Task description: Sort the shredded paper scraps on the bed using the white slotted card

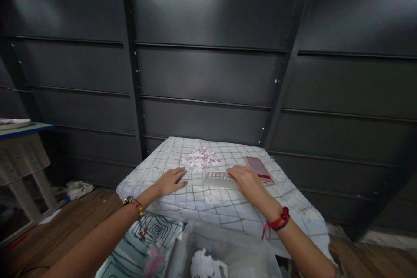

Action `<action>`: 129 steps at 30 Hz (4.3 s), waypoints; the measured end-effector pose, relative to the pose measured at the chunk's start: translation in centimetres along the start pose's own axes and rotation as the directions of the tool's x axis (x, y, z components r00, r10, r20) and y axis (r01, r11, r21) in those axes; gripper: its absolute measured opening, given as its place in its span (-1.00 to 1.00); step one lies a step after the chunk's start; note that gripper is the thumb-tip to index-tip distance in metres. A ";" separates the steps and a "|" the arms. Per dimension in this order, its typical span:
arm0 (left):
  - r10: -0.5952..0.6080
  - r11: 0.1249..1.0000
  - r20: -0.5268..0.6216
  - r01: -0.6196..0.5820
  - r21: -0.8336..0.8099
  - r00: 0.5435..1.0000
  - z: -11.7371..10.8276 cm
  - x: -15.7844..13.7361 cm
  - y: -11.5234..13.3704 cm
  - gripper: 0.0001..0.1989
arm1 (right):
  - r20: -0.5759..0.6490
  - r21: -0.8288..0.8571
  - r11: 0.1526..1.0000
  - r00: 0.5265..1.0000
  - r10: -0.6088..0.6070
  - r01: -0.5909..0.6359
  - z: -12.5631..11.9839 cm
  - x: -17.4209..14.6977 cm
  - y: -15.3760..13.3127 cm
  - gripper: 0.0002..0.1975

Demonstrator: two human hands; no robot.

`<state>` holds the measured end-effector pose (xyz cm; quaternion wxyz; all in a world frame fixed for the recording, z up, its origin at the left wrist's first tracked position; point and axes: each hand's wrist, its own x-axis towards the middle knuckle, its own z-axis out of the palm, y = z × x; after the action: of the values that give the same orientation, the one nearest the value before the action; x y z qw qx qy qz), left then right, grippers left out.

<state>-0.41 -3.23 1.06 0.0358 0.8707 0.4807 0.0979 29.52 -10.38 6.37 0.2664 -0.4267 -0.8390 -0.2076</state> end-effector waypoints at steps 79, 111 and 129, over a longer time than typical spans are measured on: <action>0.020 0.998 -0.104 -0.027 -0.064 0.994 1.7 0.9 -2.1 -0.48 | -0.521 -0.260 0.955 0.853 -0.014 -0.143 10.2 2.3 2.2 -0.61; 0.022 0.994 -0.132 -0.036 -0.106 0.991 1.2 0.7 -1.6 -0.52 | -0.491 -0.297 0.937 0.871 0.015 -0.183 9.8 2.3 1.7 -0.65; 0.014 0.990 -0.143 -0.034 -0.139 0.990 1.1 0.7 -1.5 -0.54 | -0.463 -0.292 0.942 0.886 0.009 -0.163 9.8 2.3 1.8 -0.60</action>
<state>-1.09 -1.85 -0.12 0.0617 0.8626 0.4634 0.1934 27.23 -2.40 0.42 0.3909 -0.4412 -0.6876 -0.4240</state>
